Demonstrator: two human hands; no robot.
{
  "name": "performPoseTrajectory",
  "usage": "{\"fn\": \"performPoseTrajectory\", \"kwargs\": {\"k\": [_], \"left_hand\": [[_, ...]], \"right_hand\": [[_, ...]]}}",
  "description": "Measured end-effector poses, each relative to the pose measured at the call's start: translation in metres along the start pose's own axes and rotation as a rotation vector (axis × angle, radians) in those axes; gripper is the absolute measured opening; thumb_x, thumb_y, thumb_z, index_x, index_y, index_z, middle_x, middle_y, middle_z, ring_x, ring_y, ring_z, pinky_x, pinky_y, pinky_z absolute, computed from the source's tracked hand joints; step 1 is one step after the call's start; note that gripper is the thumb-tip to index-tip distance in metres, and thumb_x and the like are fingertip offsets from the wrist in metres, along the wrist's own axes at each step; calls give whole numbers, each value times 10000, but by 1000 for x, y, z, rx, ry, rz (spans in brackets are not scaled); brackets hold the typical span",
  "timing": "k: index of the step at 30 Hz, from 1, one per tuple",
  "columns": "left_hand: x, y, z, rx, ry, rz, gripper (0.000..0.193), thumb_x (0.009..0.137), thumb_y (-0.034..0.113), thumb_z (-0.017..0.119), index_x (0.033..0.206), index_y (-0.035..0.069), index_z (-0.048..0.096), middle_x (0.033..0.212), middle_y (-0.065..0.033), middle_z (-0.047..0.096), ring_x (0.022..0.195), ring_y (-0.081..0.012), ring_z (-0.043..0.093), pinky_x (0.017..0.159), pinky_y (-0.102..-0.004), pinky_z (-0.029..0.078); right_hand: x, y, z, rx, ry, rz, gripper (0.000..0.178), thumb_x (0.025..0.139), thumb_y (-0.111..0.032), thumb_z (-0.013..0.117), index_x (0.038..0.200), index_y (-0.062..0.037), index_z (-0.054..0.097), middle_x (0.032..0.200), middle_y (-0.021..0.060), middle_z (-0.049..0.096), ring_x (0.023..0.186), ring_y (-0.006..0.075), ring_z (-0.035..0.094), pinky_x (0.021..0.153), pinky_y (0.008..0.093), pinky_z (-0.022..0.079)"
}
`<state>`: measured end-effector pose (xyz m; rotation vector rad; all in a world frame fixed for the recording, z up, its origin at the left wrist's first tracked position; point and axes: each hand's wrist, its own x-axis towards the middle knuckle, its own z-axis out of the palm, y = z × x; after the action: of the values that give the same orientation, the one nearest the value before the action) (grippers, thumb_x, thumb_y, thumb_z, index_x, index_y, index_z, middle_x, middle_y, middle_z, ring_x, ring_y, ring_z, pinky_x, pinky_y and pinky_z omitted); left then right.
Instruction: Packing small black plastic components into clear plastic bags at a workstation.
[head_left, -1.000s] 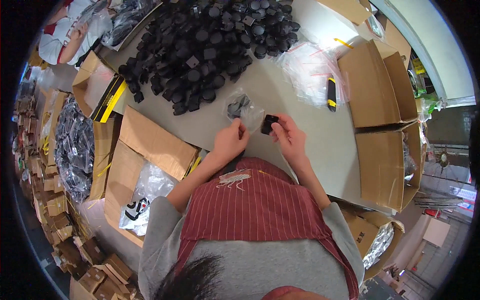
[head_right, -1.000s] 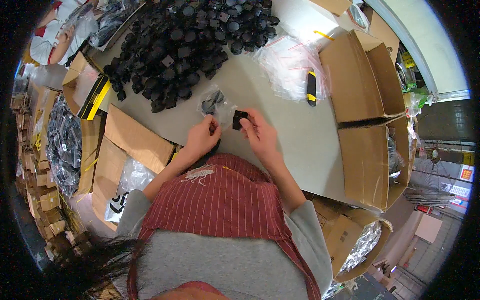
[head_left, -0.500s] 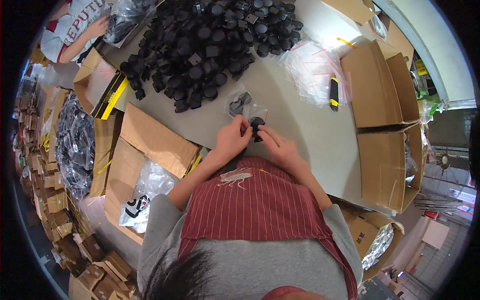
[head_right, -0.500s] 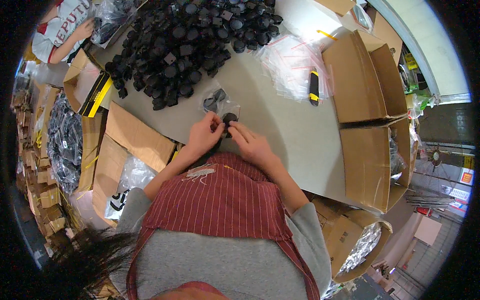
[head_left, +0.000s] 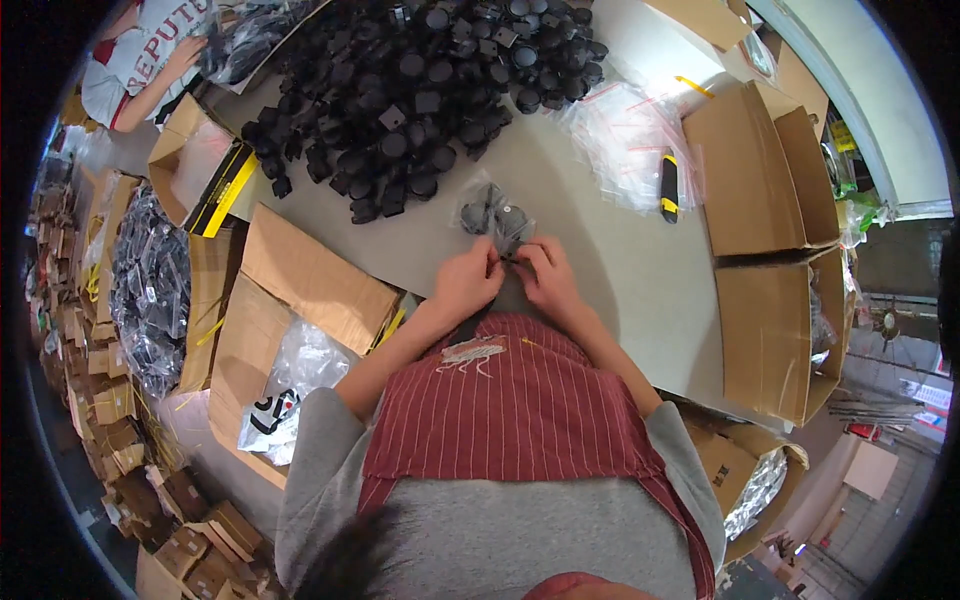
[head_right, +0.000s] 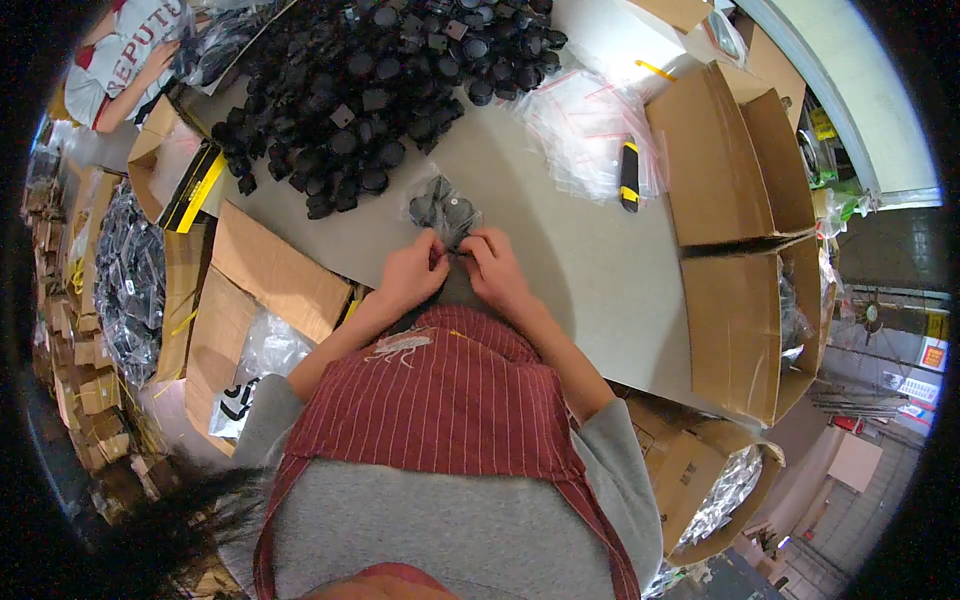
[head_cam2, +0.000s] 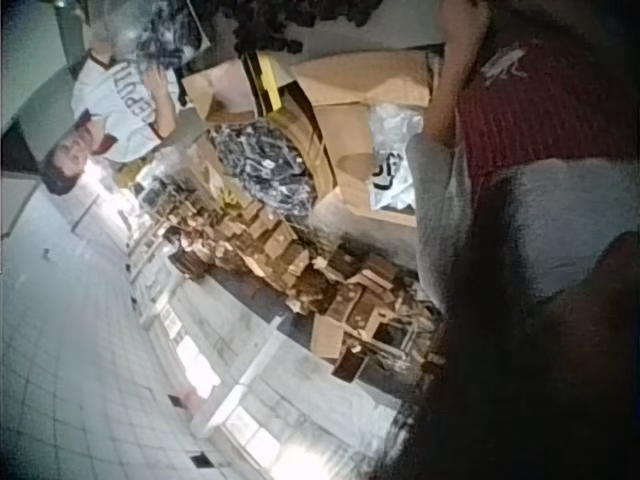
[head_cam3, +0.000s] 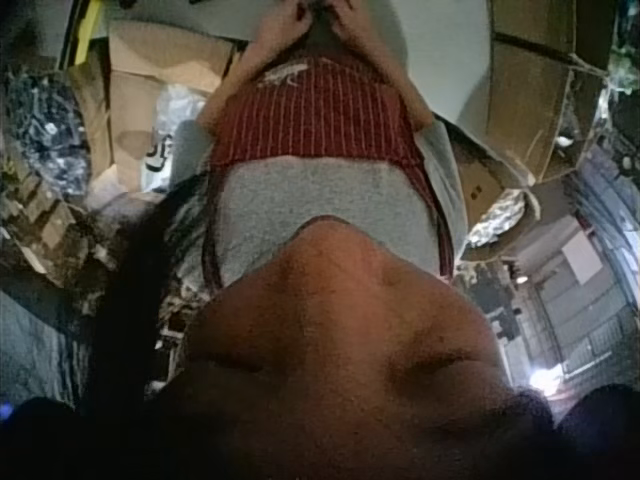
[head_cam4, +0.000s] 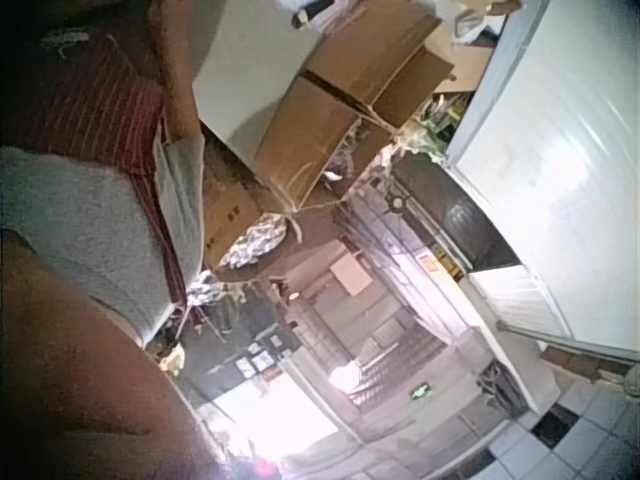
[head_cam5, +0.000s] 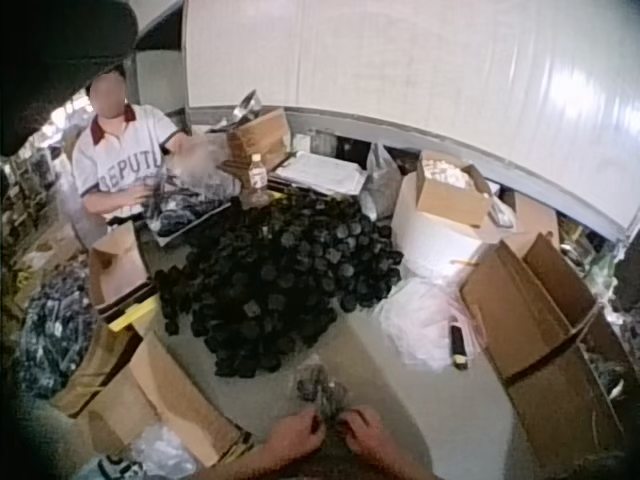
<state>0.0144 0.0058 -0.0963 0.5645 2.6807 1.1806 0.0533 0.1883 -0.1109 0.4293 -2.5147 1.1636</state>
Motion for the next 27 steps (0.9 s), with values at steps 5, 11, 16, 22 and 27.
{"fn": "performPoseTrajectory", "kwargs": {"k": [5, 11, 16, 22, 27], "left_hand": [[1, -1, 0, -28, 21, 56, 191, 847, 174, 674, 941, 81, 536, 749, -152, 659, 688, -382, 650, 585, -466, 499], [1, 2, 2, -3, 33, 106, 178, 830, 163, 675, 921, 86, 542, 727, -138, 652, 667, -364, 649, 574, -447, 498], [1, 6, -2, -15, 66, 292, 184, 796, 127, 692, 899, 76, 548, 721, -108, 651, 653, -321, 655, 567, -408, 501], [3, 11, -8, -212, 11, 221, 198, 780, 110, 711, 902, 59, 563, 735, -96, 661, 662, -286, 671, 580, -364, 513], [-8, -6, -4, -180, -31, 140, 192, 781, 110, 688, 887, 51, 539, 733, -115, 665, 677, -334, 668, 585, -410, 517]], "right_hand": [[4, 6, 3, 80, -52, 32, 219, 817, -16, 679, 1026, -39, 619, 1073, 159, 585, 991, 355, 597, 823, 394, 510], [20, 3, 7, -53, -163, 254, 260, 831, -183, 720, 1005, -67, 566, 1002, 118, 575, 922, 339, 594, 753, 403, 503], [48, -12, 0, -460, 32, 81, 382, 724, -189, 767, 1017, -63, 556, 982, 126, 557, 925, 333, 557, 773, 406, 474], [49, 12, 7, -536, 20, -112, 430, 703, -294, 781, 1013, -89, 566, 990, 103, 532, 947, 300, 530, 842, 395, 441], [32, 19, -3, -404, -60, -186, 441, 681, -272, 793, 1007, -84, 563, 994, 105, 533, 955, 302, 534, 856, 407, 442]]}}
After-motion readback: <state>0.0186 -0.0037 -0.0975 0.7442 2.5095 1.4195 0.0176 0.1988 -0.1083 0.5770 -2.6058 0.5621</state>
